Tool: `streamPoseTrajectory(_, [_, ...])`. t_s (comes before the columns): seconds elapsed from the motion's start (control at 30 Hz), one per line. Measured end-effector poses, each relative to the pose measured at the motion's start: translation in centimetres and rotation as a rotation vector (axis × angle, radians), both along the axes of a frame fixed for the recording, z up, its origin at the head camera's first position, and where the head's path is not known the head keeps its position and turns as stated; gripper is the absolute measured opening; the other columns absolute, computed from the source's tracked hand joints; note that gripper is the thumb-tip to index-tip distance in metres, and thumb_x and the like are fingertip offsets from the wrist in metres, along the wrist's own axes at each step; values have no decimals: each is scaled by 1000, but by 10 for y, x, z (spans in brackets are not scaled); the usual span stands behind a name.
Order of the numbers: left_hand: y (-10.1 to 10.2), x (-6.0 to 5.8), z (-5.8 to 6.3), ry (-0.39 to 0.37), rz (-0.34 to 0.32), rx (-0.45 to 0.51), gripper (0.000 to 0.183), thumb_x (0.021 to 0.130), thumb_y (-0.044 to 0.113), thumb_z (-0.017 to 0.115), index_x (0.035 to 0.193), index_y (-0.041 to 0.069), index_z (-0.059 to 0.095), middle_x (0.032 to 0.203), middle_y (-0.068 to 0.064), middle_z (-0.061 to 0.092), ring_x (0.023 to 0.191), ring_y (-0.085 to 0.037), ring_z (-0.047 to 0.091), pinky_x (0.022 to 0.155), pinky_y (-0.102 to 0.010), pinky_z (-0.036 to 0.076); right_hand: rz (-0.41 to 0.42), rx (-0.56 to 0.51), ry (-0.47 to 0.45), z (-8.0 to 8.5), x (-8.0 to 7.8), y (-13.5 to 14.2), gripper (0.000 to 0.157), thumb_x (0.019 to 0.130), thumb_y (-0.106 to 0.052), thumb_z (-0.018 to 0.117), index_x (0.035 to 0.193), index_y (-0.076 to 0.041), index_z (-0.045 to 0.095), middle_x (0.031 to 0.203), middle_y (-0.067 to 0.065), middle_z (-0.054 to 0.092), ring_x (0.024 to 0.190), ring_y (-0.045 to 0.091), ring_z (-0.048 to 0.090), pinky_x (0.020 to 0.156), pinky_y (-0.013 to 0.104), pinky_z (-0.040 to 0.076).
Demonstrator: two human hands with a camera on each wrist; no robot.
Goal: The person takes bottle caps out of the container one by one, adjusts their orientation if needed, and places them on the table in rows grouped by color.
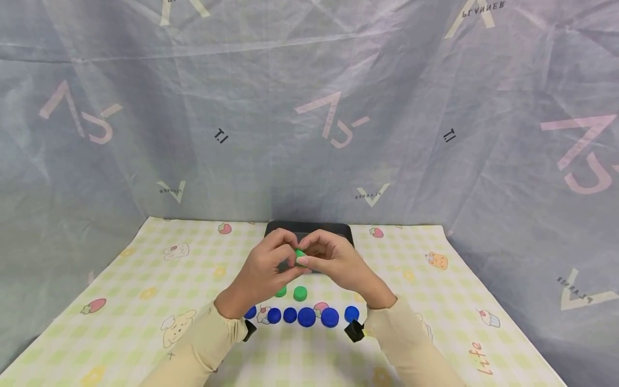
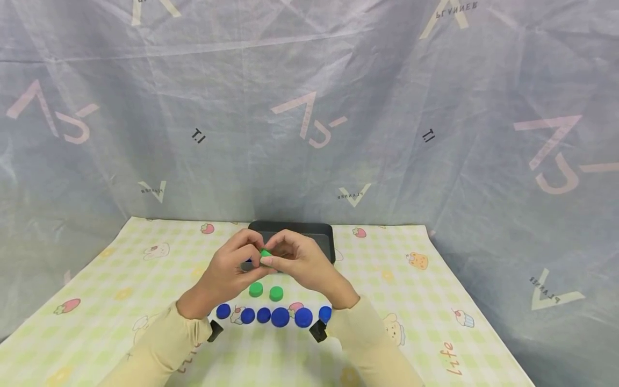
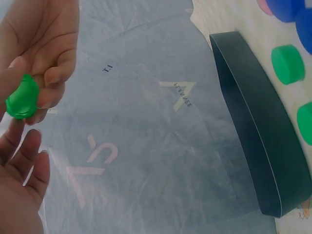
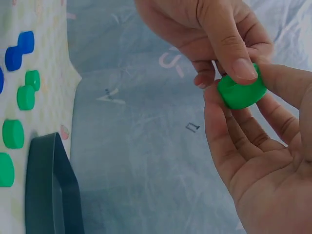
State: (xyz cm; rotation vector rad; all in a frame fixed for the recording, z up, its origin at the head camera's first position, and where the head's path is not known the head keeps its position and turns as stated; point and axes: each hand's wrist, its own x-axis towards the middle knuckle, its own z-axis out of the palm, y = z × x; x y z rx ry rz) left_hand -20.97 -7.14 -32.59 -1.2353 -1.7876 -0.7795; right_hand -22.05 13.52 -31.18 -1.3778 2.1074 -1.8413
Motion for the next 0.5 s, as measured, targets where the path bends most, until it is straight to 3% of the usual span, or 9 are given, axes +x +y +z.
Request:
streamPoseTrajectory(0.17, [-3, -1, 0, -21, 95, -50, 37, 78, 8, 85, 72, 13, 49, 99, -5, 58, 89, -19, 52, 79, -29, 45, -152, 122, 128, -10, -11, 0, 18, 92, -2, 69, 110, -2, 63, 105, 12, 66, 93, 25, 69, 79, 32, 57])
streamPoseTrajectory(0.33, [-7, 1, 0, -40, 157, -70, 36, 78, 9, 85, 71, 14, 50, 100, -4, 60, 90, -20, 56, 79, -32, 48, -361, 375, 194, -23, -25, 2, 22, 88, -7, 75, 108, -11, 65, 95, -1, 66, 84, 14, 67, 77, 27, 56])
streamPoseTrajectory(0.5, [-10, 1, 3, -87, 192, -61, 33, 82, 11, 82, 73, 15, 51, 100, -2, 61, 90, -18, 57, 78, -31, 48, -388, 651, 149, -37, -36, 6, 27, 84, -10, 80, 106, -15, 66, 94, -5, 66, 84, 11, 63, 77, 32, 54])
